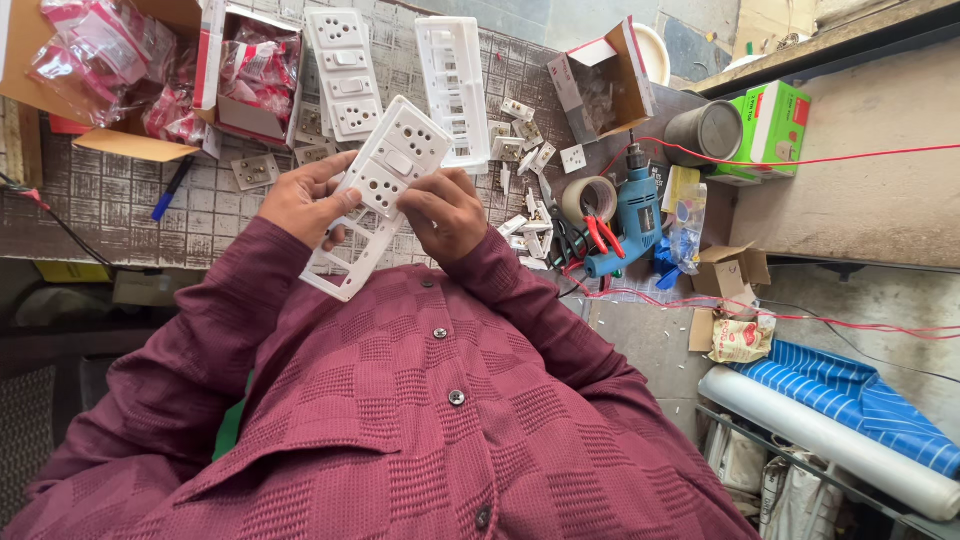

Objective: The person assembles white plastic electrical socket housings by inserting metal contact components into the slots. They handle multiple socket frames and metal parts, placing them into the housings one at a time on a cluttered workbench.

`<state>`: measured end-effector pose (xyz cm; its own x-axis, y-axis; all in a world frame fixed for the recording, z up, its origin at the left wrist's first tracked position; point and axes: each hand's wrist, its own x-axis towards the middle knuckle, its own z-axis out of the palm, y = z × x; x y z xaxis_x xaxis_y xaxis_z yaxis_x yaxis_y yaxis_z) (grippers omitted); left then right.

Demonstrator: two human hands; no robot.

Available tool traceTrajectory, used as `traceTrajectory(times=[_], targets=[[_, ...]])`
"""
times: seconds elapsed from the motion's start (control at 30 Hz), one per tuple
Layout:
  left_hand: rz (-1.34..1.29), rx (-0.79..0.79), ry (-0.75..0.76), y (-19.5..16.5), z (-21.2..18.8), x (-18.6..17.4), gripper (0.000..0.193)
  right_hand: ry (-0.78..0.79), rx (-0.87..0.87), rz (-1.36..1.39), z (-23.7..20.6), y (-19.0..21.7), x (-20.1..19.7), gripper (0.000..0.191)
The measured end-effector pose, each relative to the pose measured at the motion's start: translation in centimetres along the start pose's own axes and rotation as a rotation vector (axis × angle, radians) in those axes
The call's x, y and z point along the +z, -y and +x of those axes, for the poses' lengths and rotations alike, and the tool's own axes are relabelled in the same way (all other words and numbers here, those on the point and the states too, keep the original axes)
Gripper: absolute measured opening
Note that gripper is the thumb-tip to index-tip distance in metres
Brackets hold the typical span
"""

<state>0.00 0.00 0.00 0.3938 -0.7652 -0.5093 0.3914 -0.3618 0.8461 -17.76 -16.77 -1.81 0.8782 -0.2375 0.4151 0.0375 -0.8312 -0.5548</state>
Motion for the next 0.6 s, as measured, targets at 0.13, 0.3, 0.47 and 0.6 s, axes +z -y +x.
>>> traceTrajectory(times=[0.13,0.3,0.47,0.6], targets=[[-0.021,-0.006,0.005,0.1,-0.1,0.0,0.055,0.028,-0.073,-0.04,1.0,1.1,-1.2,0.017],[-0.094,0.006,-0.001,0.4,-0.1,-0.5,0.055,-0.073,0.069,0.29,0.0,-1.4,-1.7,0.018],[-0.099,0.023,-0.036,1.0,-0.1,-1.0,0.057,0.366,0.679,0.11,0.0,-3.5,2.6,0.013],[-0.118,0.038,-0.012,1.1,-0.2,-1.1,0.057,0.481,0.635,-0.14,0.9,-2.1,5.5,0.026]])
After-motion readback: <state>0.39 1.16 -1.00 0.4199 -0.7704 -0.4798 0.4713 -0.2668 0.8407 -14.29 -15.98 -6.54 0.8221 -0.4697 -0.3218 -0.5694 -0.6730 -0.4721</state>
